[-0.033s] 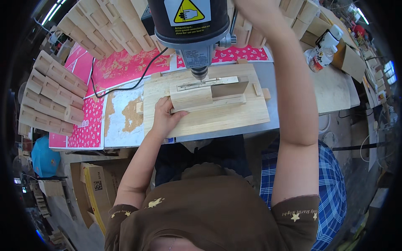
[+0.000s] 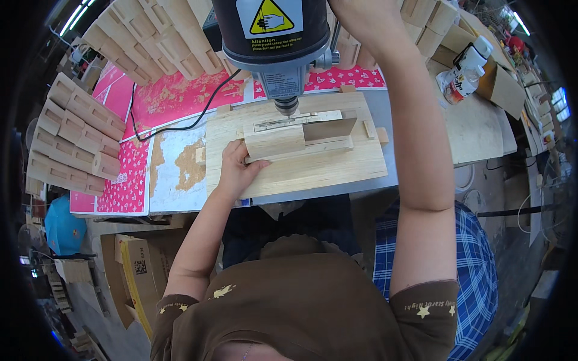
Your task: Use a drill press to machine holes into cylindrical wooden components.
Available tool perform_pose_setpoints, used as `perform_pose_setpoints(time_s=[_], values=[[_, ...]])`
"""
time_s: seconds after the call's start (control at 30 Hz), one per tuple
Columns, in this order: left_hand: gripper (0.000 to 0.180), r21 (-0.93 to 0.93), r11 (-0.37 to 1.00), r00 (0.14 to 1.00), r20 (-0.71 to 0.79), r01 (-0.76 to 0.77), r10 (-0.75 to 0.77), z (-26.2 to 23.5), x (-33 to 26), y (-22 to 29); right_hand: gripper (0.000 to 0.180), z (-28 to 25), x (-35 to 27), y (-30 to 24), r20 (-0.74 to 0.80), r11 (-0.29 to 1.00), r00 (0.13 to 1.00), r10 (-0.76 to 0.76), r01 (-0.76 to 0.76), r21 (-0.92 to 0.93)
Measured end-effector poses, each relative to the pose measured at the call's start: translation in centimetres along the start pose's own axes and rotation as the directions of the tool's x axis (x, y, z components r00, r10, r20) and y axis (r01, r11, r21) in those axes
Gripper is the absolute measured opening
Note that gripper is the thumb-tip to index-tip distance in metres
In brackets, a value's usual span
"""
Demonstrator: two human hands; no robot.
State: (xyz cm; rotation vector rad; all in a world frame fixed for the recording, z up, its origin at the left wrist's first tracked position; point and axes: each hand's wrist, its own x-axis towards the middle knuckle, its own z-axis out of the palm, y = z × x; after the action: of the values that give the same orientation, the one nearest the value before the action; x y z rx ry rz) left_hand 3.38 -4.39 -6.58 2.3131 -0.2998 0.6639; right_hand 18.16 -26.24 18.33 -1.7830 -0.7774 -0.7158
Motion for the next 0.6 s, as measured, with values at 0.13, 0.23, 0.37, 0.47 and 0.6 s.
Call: perform_pose_setpoints(time_s=[0.13, 0.23, 0.37, 0.47, 0.6], values=[[0.05, 0.014, 1.0, 1.0, 0.002, 0.019, -0.019, -0.8, -0.2, 0.4, 0.018, -2.0, -4.9, -3.9, 0.055, 0.763, 0.998, 0.028, 0.014, -0.646], [0.04, 0.022, 0.992, 0.989, 0.087, 0.122, -0.124, -1.1, -0.2, 0.6, 0.01, -2.5, -10.0, -4.9, 0.07, 0.75, 0.992, -0.103, 0.123, -0.65], [0.039, 0.042, 0.994, 0.993, 0.058, 0.097, -0.099, -1.1, -0.2, 0.7, 0.016, -0.5, -15.2, -2.3, 0.007, 0.852, 0.994, -0.114, 0.101, -0.514], [0.038, 0.032, 0.995, 0.994, 0.053, 0.097, -0.098, -0.8, 0.0, 0.8, 0.026, 1.3, -18.0, 0.6, -0.031, 0.895, 0.999, -0.034, 0.017, -0.447], [0.039, 0.042, 0.995, 0.994, 0.058, 0.093, -0.096, -0.5, 0.4, 0.8, 0.031, 1.6, -18.4, 2.6, -0.061, 0.92, 0.993, -0.102, 0.071, -0.384]])
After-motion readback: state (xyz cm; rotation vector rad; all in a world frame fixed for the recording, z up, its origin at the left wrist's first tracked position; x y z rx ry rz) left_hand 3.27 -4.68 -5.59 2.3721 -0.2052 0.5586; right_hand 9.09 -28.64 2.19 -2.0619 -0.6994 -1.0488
